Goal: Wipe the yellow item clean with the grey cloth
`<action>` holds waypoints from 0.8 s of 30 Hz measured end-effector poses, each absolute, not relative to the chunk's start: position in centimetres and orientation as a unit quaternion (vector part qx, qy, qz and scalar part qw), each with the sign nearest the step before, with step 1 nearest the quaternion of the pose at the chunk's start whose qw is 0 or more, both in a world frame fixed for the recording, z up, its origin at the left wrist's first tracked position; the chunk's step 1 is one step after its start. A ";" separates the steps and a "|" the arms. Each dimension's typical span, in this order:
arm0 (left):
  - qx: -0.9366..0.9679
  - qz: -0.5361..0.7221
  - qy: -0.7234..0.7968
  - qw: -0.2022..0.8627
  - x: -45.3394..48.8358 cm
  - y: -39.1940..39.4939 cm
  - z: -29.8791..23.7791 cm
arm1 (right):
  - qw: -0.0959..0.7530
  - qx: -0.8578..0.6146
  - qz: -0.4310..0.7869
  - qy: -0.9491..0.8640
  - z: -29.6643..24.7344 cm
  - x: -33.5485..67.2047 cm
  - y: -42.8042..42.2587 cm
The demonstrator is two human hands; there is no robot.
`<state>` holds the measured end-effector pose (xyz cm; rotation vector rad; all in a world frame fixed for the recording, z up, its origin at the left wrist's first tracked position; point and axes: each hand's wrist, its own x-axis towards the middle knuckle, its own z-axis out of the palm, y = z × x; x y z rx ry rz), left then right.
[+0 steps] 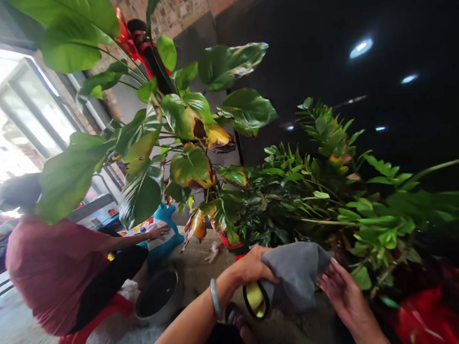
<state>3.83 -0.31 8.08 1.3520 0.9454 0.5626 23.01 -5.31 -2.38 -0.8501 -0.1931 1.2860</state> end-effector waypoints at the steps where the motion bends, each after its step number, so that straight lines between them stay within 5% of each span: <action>1: 0.597 0.251 0.401 0.648 3.7 -0.5 8.8 | 0.710 -0.385 0.583 -0.091 -2.4 23.1 -5.3; 9: 0.491 0.486 0.402 0.601 4.8 3.4 12.8 | 0.673 -0.392 0.617 -0.111 -1.9 23.0 -5.0; 17: 0.652 0.181 0.413 0.610 1.9 -0.3 8.5 | 0.680 -0.369 0.628 -0.093 -2.6 23.8 -5.4; 24: 0.525 0.501 0.399 0.561 3.5 3.4 14.7 | 0.635 -0.347 0.683 -0.094 -2.6 24.1 -4.7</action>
